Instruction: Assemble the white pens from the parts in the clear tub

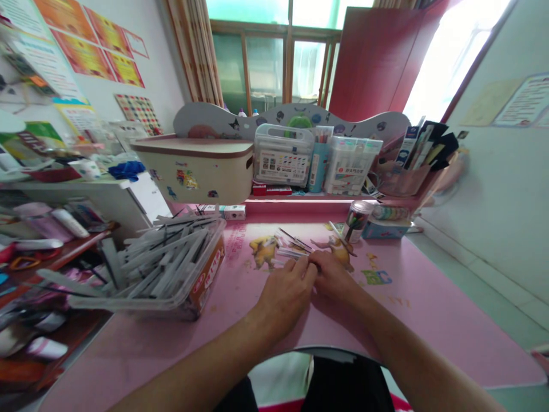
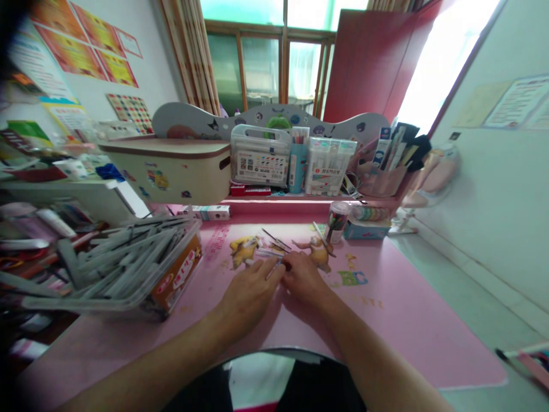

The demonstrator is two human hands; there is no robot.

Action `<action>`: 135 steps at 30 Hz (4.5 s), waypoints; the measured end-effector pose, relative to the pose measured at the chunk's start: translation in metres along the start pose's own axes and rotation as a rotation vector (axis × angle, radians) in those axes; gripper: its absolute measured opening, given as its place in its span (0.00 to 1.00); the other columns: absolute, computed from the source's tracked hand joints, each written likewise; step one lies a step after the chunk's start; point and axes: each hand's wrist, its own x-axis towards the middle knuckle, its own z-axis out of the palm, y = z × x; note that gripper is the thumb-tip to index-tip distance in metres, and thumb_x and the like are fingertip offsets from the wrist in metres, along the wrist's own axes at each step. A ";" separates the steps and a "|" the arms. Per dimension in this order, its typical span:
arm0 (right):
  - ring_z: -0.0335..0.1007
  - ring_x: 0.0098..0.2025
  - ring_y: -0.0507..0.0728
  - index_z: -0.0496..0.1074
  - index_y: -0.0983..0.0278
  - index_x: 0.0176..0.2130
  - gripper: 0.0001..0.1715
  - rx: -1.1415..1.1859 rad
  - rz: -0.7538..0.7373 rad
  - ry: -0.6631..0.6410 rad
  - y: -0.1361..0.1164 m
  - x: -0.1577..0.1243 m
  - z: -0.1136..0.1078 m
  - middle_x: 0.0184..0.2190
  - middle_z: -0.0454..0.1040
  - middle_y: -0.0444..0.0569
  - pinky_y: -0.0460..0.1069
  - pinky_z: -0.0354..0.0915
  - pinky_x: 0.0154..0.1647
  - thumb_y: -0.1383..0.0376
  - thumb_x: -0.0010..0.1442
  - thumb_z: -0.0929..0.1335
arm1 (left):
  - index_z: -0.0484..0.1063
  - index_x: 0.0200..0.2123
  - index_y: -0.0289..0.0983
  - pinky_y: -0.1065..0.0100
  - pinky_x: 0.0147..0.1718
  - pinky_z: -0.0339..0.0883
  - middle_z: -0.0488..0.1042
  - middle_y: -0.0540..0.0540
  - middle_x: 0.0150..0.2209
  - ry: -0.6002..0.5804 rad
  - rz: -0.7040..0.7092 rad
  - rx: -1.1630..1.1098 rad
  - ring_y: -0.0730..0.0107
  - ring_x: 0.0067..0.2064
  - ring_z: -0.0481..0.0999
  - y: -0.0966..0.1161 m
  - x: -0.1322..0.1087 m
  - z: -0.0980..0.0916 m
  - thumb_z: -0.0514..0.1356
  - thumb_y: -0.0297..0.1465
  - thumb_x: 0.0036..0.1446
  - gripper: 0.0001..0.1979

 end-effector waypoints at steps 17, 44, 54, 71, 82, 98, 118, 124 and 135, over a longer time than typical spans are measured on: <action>0.72 0.47 0.59 0.72 0.58 0.53 0.22 0.834 0.024 -0.055 -0.023 -0.008 0.009 0.46 0.76 0.50 0.56 0.66 0.52 0.65 0.58 0.67 | 0.71 0.34 0.36 0.69 0.30 0.68 0.72 0.50 0.26 0.265 -0.542 -1.589 0.69 0.29 0.73 -0.026 0.011 0.032 0.65 0.36 0.51 0.11; 0.41 0.13 0.44 0.66 0.60 0.46 0.28 1.126 0.353 -0.244 -0.021 -0.009 0.015 0.16 0.56 0.31 0.41 0.38 0.13 0.46 0.54 0.71 | 0.70 0.32 0.35 0.75 0.22 0.55 0.63 0.54 0.23 0.369 -0.611 -1.579 0.78 0.23 0.60 -0.040 0.012 0.037 0.62 0.46 0.53 0.18; 0.50 0.14 0.44 0.70 0.63 0.38 0.25 0.969 0.331 -0.051 -0.003 -0.001 0.016 0.22 0.66 0.39 0.43 0.43 0.13 0.44 0.58 0.66 | 0.67 0.42 0.37 0.76 0.17 0.49 0.65 0.57 0.20 -0.017 -0.513 -1.724 0.81 0.17 0.56 -0.048 0.006 0.031 0.66 0.45 0.49 0.23; 0.37 0.11 0.43 0.59 0.63 0.21 0.29 1.340 0.665 -0.111 -0.007 0.001 0.008 0.10 0.51 0.34 0.40 0.37 0.11 0.46 0.61 0.66 | 0.76 0.43 0.33 0.74 0.27 0.70 0.76 0.46 0.32 0.022 -0.531 -2.099 0.77 0.26 0.72 -0.045 0.002 0.025 0.69 0.25 0.46 0.18; 0.49 0.11 0.45 0.66 0.65 0.27 0.22 1.342 0.582 -0.178 -0.010 -0.002 0.007 0.15 0.66 0.42 0.41 0.42 0.10 0.52 0.64 0.63 | 0.77 0.37 0.33 0.69 0.38 0.74 0.80 0.42 0.38 0.263 -0.619 -1.874 0.65 0.38 0.80 -0.051 0.008 0.036 0.71 0.37 0.47 0.17; 0.48 0.13 0.44 0.63 0.63 0.26 0.24 1.222 0.473 -0.104 -0.012 -0.004 0.013 0.16 0.61 0.37 0.41 0.40 0.11 0.47 0.52 0.70 | 0.77 0.38 0.33 0.69 0.36 0.75 0.82 0.41 0.36 0.253 -0.623 -1.833 0.67 0.34 0.81 -0.052 0.007 0.037 0.70 0.39 0.48 0.18; 0.49 0.14 0.44 0.64 0.63 0.33 0.20 1.306 0.564 -0.096 -0.013 -0.003 0.010 0.22 0.67 0.39 0.40 0.40 0.10 0.50 0.54 0.69 | 0.77 0.36 0.33 0.68 0.37 0.74 0.82 0.40 0.37 0.282 -0.628 -1.840 0.67 0.35 0.80 -0.051 0.007 0.036 0.70 0.37 0.48 0.16; 0.47 0.14 0.44 0.62 0.61 0.34 0.21 1.300 0.433 -0.146 -0.017 -0.005 0.006 0.17 0.60 0.33 0.39 0.40 0.11 0.57 0.47 0.75 | 0.77 0.37 0.34 0.67 0.36 0.74 0.82 0.41 0.35 0.287 -0.638 -1.838 0.67 0.34 0.80 -0.050 0.006 0.035 0.69 0.37 0.49 0.15; 0.47 0.13 0.44 0.62 0.62 0.29 0.19 1.260 0.526 -0.144 -0.013 -0.004 0.009 0.17 0.62 0.36 0.39 0.38 0.11 0.52 0.53 0.71 | 0.76 0.36 0.34 0.69 0.35 0.73 0.81 0.42 0.35 0.330 -0.666 -1.813 0.68 0.34 0.79 -0.051 0.007 0.035 0.70 0.39 0.48 0.16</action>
